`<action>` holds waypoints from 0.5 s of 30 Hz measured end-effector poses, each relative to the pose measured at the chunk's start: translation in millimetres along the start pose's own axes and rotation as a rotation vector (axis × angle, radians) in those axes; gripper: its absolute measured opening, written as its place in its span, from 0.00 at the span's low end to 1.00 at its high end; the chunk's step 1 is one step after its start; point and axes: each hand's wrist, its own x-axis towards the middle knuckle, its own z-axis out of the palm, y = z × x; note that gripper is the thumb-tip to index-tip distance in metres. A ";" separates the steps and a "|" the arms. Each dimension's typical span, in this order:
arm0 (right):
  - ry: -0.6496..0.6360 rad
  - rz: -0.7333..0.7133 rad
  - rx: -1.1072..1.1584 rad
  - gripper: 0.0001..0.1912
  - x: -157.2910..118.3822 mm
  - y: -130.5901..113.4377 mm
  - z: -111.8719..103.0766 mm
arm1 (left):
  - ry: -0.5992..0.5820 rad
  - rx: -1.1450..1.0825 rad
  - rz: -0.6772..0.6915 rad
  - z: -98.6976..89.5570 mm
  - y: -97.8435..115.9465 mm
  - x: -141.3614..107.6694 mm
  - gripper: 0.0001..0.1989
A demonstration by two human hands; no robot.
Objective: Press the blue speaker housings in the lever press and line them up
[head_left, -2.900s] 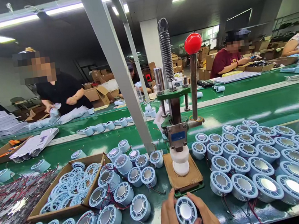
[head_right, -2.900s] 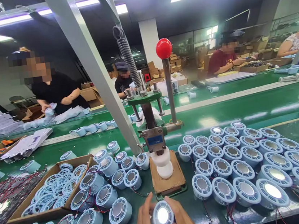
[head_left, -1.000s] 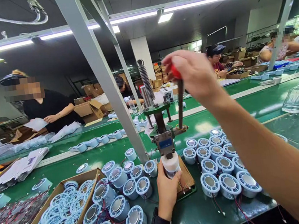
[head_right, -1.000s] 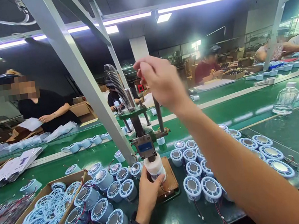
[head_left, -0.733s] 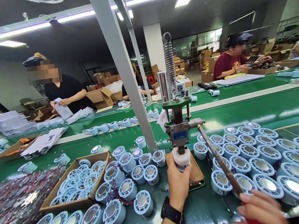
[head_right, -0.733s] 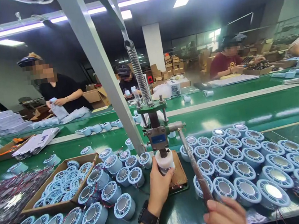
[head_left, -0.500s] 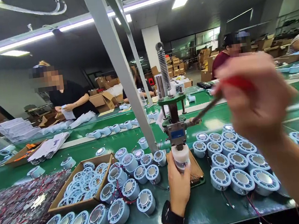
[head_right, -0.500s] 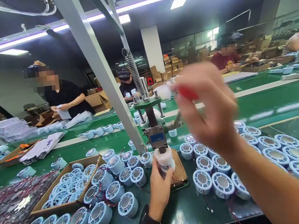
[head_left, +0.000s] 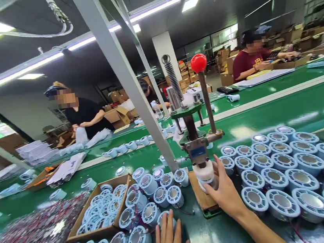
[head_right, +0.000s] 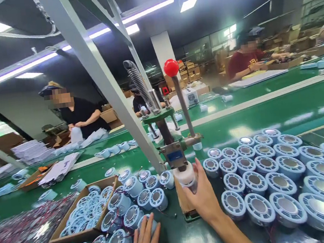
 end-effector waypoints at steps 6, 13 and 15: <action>0.130 0.137 0.113 0.48 -0.9 7.6 22.4 | -0.276 -0.068 -0.057 -29.3 1.1 22.8 0.30; 0.185 -0.031 -0.100 0.32 -41.1 11.5 18.2 | -0.146 -0.249 -0.251 -76.3 -58.7 67.3 0.17; 0.125 -0.197 -0.152 0.24 -60.6 13.1 26.4 | -0.095 -0.244 -0.272 -76.5 -70.6 77.2 0.17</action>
